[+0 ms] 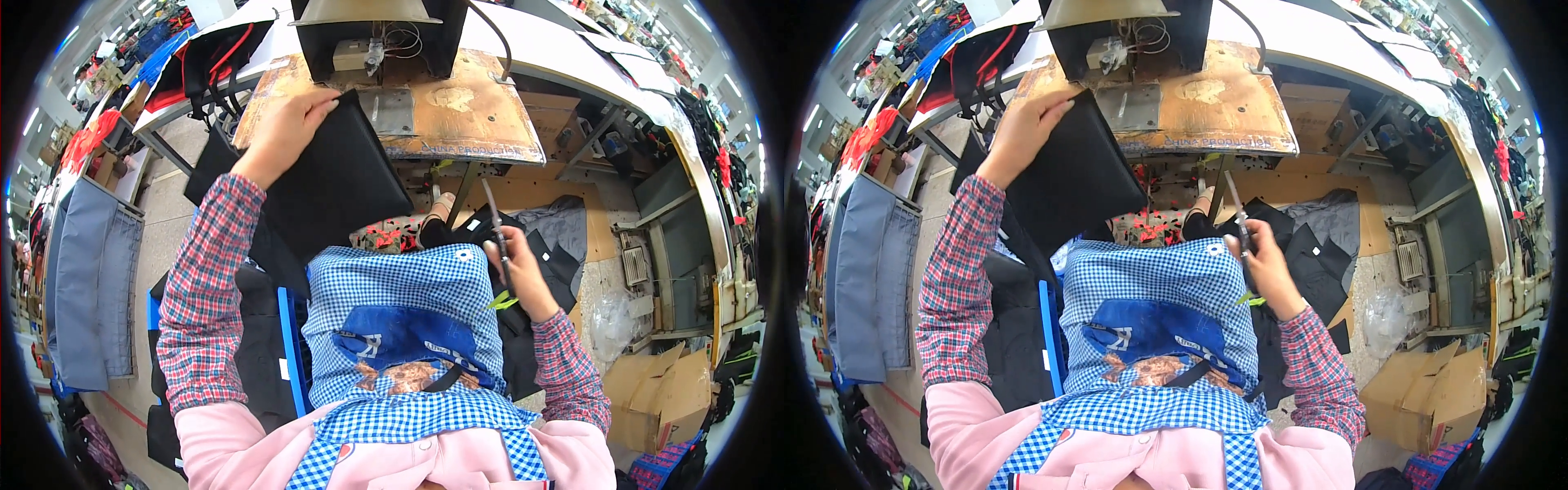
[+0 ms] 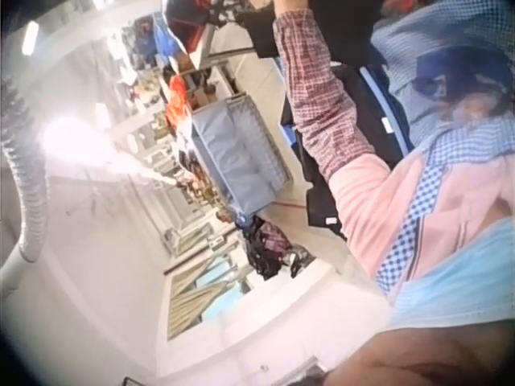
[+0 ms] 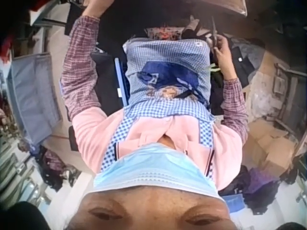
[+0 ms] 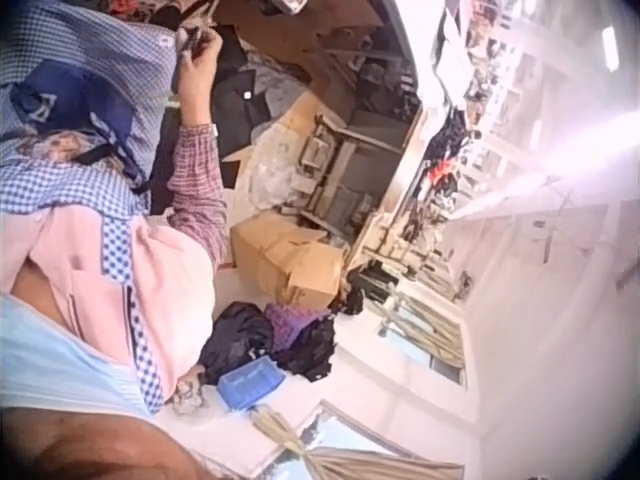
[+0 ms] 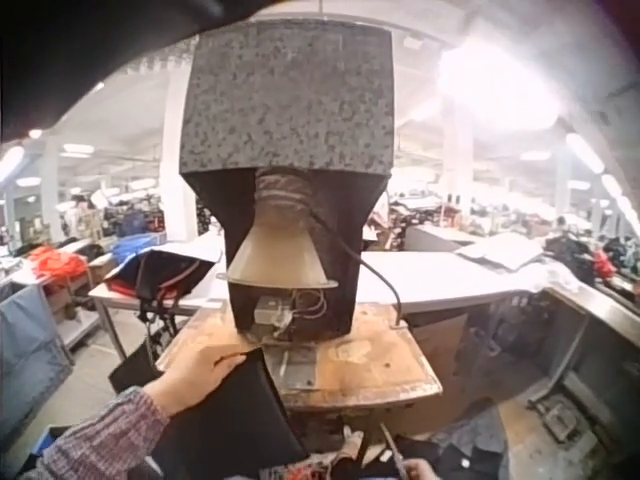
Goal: Assembling and trimming fabric bag components using a heat press machine and scissors.
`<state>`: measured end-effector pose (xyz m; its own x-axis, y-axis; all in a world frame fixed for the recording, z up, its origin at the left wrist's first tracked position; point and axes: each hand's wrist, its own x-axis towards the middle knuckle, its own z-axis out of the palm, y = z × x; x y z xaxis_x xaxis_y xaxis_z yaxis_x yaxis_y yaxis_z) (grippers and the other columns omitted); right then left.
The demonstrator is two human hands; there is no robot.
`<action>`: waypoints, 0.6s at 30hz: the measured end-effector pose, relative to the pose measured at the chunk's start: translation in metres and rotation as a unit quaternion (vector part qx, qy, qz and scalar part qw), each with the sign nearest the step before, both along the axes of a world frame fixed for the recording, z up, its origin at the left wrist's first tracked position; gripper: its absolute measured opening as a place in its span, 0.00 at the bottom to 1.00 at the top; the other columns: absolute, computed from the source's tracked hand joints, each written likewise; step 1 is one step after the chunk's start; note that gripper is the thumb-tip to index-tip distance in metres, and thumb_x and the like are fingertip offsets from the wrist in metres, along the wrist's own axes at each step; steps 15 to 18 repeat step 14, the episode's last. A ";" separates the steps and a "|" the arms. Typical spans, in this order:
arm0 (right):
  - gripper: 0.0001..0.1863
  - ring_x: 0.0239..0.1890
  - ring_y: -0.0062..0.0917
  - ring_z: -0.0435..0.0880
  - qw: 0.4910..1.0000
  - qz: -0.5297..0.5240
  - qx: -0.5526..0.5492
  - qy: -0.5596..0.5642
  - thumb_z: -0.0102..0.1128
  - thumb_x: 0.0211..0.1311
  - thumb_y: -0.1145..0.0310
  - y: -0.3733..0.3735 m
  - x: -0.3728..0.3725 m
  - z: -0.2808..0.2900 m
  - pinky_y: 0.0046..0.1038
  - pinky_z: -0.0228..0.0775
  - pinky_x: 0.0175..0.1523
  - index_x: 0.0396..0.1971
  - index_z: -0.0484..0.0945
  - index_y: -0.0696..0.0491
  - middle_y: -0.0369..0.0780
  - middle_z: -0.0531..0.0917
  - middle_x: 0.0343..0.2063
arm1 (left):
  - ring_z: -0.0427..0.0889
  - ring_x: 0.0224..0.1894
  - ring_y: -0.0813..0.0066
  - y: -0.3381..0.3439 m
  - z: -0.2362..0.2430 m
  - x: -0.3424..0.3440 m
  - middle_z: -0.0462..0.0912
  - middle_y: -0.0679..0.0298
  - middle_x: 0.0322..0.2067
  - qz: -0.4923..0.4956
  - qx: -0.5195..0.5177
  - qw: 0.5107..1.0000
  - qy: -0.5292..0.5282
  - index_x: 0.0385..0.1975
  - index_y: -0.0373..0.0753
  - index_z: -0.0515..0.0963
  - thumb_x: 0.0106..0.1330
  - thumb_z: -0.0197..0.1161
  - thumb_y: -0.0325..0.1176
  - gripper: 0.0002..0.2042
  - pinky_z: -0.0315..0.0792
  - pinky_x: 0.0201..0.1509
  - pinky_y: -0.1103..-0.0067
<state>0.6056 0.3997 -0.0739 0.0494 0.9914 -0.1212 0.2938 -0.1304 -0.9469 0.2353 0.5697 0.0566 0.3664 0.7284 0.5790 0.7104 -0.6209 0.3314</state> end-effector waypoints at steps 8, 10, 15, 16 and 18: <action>0.22 0.30 0.14 0.73 0.972 -0.047 0.071 -0.218 0.68 0.58 0.71 0.040 0.096 0.042 0.19 0.68 0.37 0.51 0.72 0.55 0.32 0.76 0.27 | 0.82 0.42 0.52 0.042 0.003 0.011 0.85 0.53 0.37 0.038 0.016 0.995 0.089 0.47 0.42 0.83 0.69 0.58 0.39 0.13 0.73 0.49 0.67; 0.22 0.29 0.17 0.74 0.954 -0.015 0.110 -0.277 0.68 0.55 0.72 0.063 0.112 0.054 0.22 0.70 0.38 0.51 0.73 0.55 0.35 0.77 0.26 | 0.83 0.37 0.52 0.051 0.000 0.008 0.85 0.53 0.36 0.001 0.076 0.992 0.097 0.47 0.42 0.82 0.69 0.56 0.39 0.13 0.75 0.43 0.66; 0.22 0.37 0.28 0.82 0.922 0.044 0.149 -0.354 0.67 0.55 0.69 0.117 0.122 0.075 0.28 0.73 0.46 0.50 0.73 0.57 0.44 0.82 0.33 | 0.83 0.38 0.53 0.056 -0.003 0.007 0.85 0.53 0.36 0.001 0.069 0.995 0.077 0.47 0.42 0.82 0.70 0.56 0.39 0.13 0.76 0.43 0.67; 0.22 0.37 0.28 0.82 0.922 0.044 0.149 -0.354 0.67 0.55 0.69 0.117 0.122 0.075 0.28 0.73 0.46 0.50 0.73 0.57 0.44 0.82 0.33 | 0.83 0.38 0.53 0.056 -0.003 0.007 0.85 0.53 0.36 0.001 0.069 0.995 0.077 0.47 0.42 0.82 0.70 0.56 0.39 0.13 0.76 0.43 0.67; 0.22 0.37 0.28 0.82 0.922 0.044 0.149 -0.354 0.67 0.55 0.69 0.117 0.122 0.075 0.28 0.73 0.46 0.50 0.73 0.57 0.44 0.82 0.33 | 0.83 0.38 0.53 0.056 -0.003 0.007 0.85 0.53 0.36 0.001 0.069 0.995 0.077 0.47 0.42 0.82 0.70 0.56 0.39 0.13 0.76 0.43 0.67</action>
